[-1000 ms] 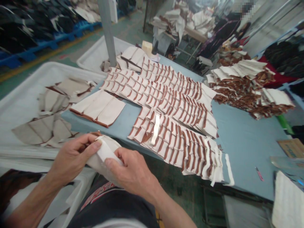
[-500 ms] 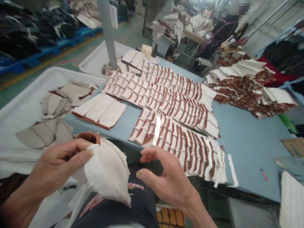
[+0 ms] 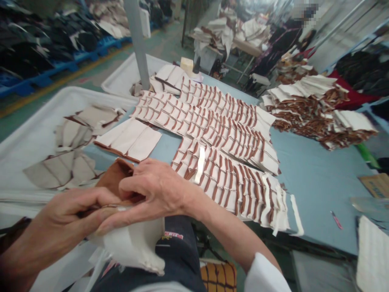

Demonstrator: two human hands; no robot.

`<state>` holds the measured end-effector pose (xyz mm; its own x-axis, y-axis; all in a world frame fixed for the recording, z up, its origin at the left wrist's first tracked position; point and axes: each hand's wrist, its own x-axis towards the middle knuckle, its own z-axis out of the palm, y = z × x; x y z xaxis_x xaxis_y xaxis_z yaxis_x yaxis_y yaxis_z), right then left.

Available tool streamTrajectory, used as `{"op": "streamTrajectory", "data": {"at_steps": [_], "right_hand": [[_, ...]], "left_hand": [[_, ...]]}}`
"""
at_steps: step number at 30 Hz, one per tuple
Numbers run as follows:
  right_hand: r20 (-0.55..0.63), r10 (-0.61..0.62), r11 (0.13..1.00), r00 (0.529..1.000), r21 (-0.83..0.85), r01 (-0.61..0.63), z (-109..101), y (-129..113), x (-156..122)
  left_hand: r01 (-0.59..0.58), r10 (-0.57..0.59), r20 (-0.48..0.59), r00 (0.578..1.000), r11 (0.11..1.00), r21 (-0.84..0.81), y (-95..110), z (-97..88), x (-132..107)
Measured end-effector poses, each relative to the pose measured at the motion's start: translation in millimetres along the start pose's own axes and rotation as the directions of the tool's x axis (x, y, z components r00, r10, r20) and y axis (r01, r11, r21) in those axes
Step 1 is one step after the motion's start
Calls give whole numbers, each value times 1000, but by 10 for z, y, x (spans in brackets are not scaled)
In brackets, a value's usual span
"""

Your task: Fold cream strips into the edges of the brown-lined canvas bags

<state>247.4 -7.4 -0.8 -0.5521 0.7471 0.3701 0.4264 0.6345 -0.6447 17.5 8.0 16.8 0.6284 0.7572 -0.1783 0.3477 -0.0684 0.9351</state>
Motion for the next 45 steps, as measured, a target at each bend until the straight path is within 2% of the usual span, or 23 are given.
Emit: {"op": "streamTrajectory", "data": {"at_steps": [5,9,12,15,18,20,24,29,34,37,40,43,45], "right_hand": [[136,171,978,976,95,-184,-89,-92,-42],[248,270,871,930,348,-345,-102,-11,-66],[271,279,819,921,434,-376,-139,32,-89],[238,265,868,934,363,-339,-179,8,-121],[223,277,926,935,199,-321,-205,-51,-162],[232,278,942,932,123,-311,-219,-80,-191],[237,265,954,935,79,-291,-254,-82,-227],[275,282,951,919,50,-307,-334,-111,-211],[293,368,922,883,11,-388,-410,-202,-137],[322,382,896,866,99,-433,-411,-208,-103],[292,395,845,871,257,-469,-360,-181,-105],[266,433,728,861,461,-508,-275,-163,-131],[315,430,606,846,594,-529,-221,-160,-152]], "left_hand": [[-24,22,35,999,999,38,-134,2,90],[-16,14,108,994,1000,19,-187,9,184],[-72,63,142,988,995,63,-204,-6,206],[-157,133,143,981,971,178,-176,-35,185],[-223,191,150,970,945,239,-119,-57,162],[-245,217,133,967,933,263,-93,-59,165],[-270,260,74,963,915,298,-74,-41,204],[-220,220,37,975,923,316,32,2,197],[-165,176,-4,984,930,329,107,52,143],[-205,222,-14,975,919,335,19,72,124],[-317,344,-6,939,871,376,-182,70,108],[-424,449,26,893,822,381,-397,55,81],[-506,525,44,850,789,349,-487,55,59]]}}
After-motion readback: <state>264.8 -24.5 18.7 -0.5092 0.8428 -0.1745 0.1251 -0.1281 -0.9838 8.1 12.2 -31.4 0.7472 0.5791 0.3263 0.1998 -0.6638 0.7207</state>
